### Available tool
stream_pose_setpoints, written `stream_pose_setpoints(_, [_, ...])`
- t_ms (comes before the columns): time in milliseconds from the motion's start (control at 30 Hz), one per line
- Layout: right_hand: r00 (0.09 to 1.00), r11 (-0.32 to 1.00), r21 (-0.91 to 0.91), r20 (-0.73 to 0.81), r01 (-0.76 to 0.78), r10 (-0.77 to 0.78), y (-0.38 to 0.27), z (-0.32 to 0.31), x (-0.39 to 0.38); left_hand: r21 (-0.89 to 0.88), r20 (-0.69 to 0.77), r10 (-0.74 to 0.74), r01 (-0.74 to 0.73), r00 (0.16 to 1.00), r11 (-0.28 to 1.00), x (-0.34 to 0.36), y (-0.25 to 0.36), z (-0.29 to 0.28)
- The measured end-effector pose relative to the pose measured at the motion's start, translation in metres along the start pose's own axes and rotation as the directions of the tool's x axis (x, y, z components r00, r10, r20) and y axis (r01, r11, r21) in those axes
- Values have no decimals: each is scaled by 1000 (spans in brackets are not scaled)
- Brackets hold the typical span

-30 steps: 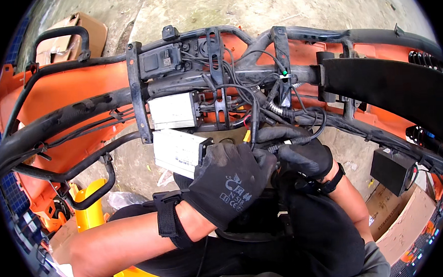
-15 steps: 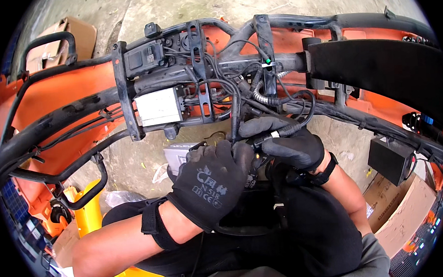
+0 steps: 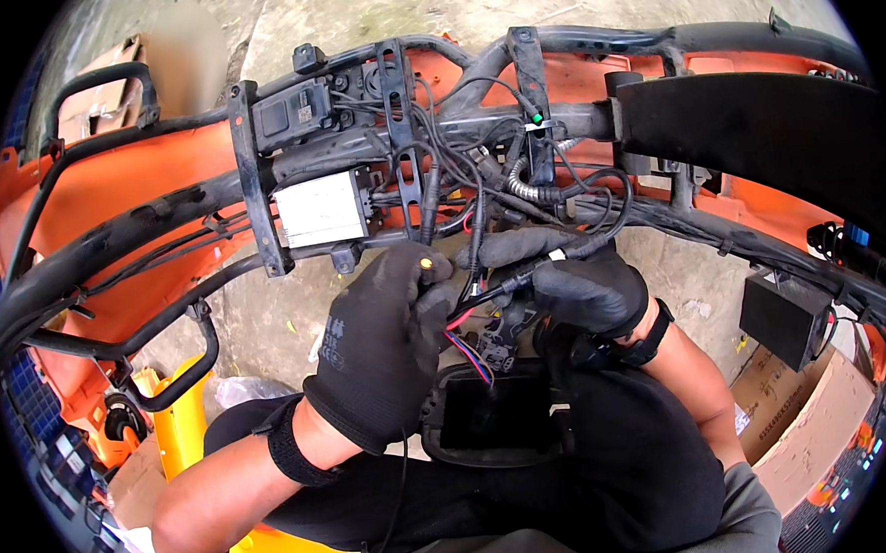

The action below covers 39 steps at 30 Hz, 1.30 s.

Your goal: The person connects electrical wires and components on a motorcycle frame, then connects a battery to the system and tests the digital dashboard by holding it up.

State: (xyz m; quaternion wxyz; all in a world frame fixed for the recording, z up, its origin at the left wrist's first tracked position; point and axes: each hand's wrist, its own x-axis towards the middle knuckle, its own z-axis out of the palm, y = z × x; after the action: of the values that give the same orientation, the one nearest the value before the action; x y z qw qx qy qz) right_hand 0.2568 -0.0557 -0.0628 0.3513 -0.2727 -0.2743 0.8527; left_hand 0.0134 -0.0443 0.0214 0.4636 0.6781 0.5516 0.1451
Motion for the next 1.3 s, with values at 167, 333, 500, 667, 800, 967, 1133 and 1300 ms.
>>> stream_pose_setpoints(167, [1000, 1000, -9, 3, 10, -10, 2, -2, 2, -171, -59, -113, 101, 992, 980, -6, -2, 0])
stream_pose_setpoints(333, [998, 1000, -9, 52, -25, 26, 2, -7, 2, -247, -116, -187, 154, 976, 957, -14, -4, 7])
stream_pose_setpoints(500, [998, 999, -34, 57, -19, 21, 5, -8, 1, 70, -223, 18, -2, 975, 998, -16, -5, 20])
stream_pose_setpoints(667, [997, 997, 31, 29, -69, 68, 1, -8, -3, 245, -85, 63, -41, 994, 969, -19, -3, 28])
stream_pose_setpoints(800, [994, 994, 18, 17, -105, 104, -3, -7, -5, 268, -22, 40, -33, 999, 963, -21, 3, 32])
stream_pose_setpoints(967, [991, 991, -46, -64, -124, 120, -2, -9, -5, 156, -65, 50, -39, 997, 987, -18, 5, 33])
stream_pose_setpoints(1133, [993, 986, -139, -85, -88, 77, 1, -12, -2, -36, -142, 30, -36, 989, 999, -10, -1, 30])
stream_pose_setpoints(1300, [993, 992, -122, -116, -42, 28, 5, -14, -2, -27, -166, -12, 8, 986, 1000, -5, -2, 23])
